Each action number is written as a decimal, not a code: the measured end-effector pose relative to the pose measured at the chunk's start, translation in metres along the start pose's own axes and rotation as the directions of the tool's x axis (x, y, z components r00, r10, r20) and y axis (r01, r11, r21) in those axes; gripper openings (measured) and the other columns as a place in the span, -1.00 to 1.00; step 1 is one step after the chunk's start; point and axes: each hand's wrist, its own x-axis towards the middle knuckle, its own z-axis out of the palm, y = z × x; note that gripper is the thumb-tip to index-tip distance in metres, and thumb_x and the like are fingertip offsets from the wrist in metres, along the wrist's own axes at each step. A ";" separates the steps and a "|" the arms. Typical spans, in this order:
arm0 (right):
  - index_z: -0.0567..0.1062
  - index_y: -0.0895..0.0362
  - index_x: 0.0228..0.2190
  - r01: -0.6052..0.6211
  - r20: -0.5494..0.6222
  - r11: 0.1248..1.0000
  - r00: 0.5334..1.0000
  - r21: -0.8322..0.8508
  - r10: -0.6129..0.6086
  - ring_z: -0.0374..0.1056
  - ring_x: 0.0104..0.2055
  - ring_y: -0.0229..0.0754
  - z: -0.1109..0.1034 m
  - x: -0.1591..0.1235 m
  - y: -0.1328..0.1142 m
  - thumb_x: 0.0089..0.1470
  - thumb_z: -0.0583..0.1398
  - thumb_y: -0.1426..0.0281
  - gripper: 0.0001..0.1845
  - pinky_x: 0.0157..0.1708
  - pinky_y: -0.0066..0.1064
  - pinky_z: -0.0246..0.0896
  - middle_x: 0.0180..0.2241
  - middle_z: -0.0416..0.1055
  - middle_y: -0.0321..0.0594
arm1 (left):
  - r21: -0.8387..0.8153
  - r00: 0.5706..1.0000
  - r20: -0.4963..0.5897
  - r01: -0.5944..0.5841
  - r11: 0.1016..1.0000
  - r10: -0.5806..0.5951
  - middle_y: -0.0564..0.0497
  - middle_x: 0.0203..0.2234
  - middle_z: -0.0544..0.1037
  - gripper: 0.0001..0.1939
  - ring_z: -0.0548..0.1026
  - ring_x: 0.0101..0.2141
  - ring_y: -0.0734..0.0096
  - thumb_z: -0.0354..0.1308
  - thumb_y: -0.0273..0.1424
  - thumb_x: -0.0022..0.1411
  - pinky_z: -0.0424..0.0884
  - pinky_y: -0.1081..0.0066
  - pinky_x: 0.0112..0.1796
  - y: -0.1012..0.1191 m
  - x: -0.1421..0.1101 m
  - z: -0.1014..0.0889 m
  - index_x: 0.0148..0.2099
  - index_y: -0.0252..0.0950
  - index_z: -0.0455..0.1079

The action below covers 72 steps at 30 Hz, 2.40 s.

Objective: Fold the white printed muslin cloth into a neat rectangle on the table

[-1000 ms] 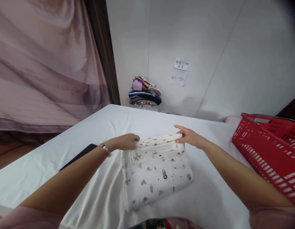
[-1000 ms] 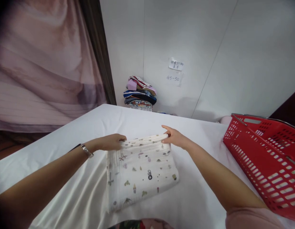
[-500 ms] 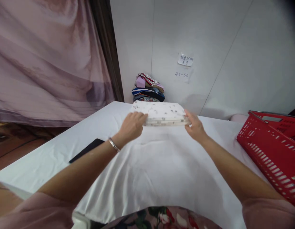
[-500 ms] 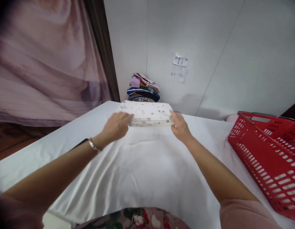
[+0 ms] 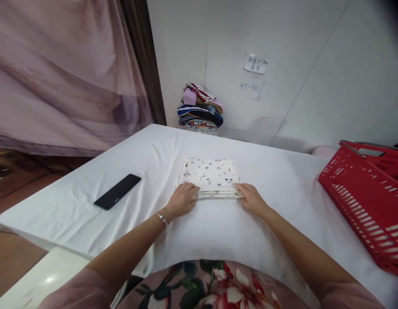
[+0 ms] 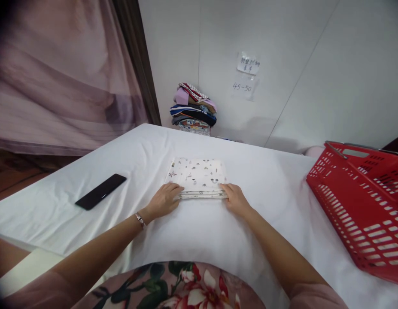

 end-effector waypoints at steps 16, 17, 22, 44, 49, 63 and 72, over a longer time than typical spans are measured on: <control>0.49 0.11 -0.35 0.043 0.084 0.998 0.995 0.048 -0.047 0.25 -0.20 -0.16 -0.005 0.030 -0.006 0.13 0.04 0.41 -0.78 -0.17 -0.33 0.13 -0.29 0.39 -0.17 | -0.187 0.996 0.057 0.077 0.979 -0.067 -0.03 -0.25 0.47 -0.74 0.38 -0.20 0.32 -0.04 -0.28 0.25 0.27 0.32 -0.12 0.007 0.031 0.007 -0.21 -0.21 0.46; 0.48 0.11 -0.37 0.046 0.074 0.998 0.996 0.035 -0.048 0.25 -0.22 -0.16 -0.004 0.030 -0.006 0.14 0.02 0.42 -0.77 -0.19 -0.34 0.13 -0.31 0.39 -0.17 | -0.210 0.994 0.064 0.102 0.972 -0.090 -0.02 -0.26 0.47 -0.74 0.39 -0.21 0.34 -0.04 -0.28 0.25 0.28 0.34 -0.14 0.006 0.032 0.006 -0.22 -0.21 0.47; 0.44 0.11 -0.37 0.057 -0.051 0.998 0.997 0.019 -0.056 0.23 -0.25 -0.14 -0.001 0.023 -0.007 0.17 -0.04 0.41 -0.74 -0.20 -0.31 0.13 -0.32 0.36 -0.14 | -0.288 0.980 0.103 0.192 0.938 -0.169 0.02 -0.27 0.48 -0.75 0.40 -0.23 0.37 -0.02 -0.28 0.23 0.31 0.40 -0.19 0.006 0.038 0.005 -0.24 -0.21 0.47; 0.42 0.10 -0.21 0.193 -0.002 0.981 0.981 -0.001 -0.193 0.26 -0.17 -0.11 -0.003 0.009 -0.001 0.16 0.05 0.31 -0.78 -0.18 -0.25 0.21 -0.21 0.38 -0.12 | -0.082 0.995 -0.049 -0.086 0.993 0.083 -0.03 -0.31 0.45 -0.85 0.37 -0.25 0.34 0.00 -0.36 0.25 0.30 0.33 -0.22 0.008 0.025 0.013 -0.21 -0.28 0.37; 0.44 0.08 -0.24 0.174 0.031 0.985 0.984 0.007 -0.174 0.26 -0.18 -0.13 -0.006 0.012 -0.002 0.17 0.02 0.34 -0.78 -0.19 -0.26 0.21 -0.22 0.38 -0.15 | 0.076 0.996 -0.021 -0.085 0.993 0.087 -0.04 -0.37 0.43 -0.79 0.36 -0.31 0.33 -0.07 -0.38 0.29 0.29 0.34 -0.29 0.012 0.029 0.011 -0.26 -0.30 0.37; 0.46 0.14 -0.36 0.182 -0.094 0.976 0.976 -0.122 -0.194 0.25 -0.27 -0.14 0.008 0.002 0.001 0.20 -0.05 0.40 -0.70 -0.28 -0.30 0.19 -0.33 0.40 -0.11 | 0.182 0.978 -0.070 -0.182 0.966 0.198 -0.06 -0.37 0.43 -0.76 0.32 -0.32 0.31 -0.11 -0.43 0.30 0.27 0.33 -0.31 0.013 0.018 0.027 -0.24 -0.30 0.39; 0.22 0.11 0.08 0.247 -0.123 0.955 0.955 -0.165 -0.269 0.19 0.04 -0.05 0.011 -0.022 0.005 0.17 -0.03 0.42 -0.57 0.00 -0.10 0.18 0.01 0.27 -0.03 | 0.125 0.978 -0.097 -0.171 0.977 0.184 -0.10 -0.10 0.42 -0.66 0.33 -0.08 0.22 -0.05 -0.47 0.24 0.25 0.17 -0.05 0.001 -0.009 0.014 0.07 -0.28 0.27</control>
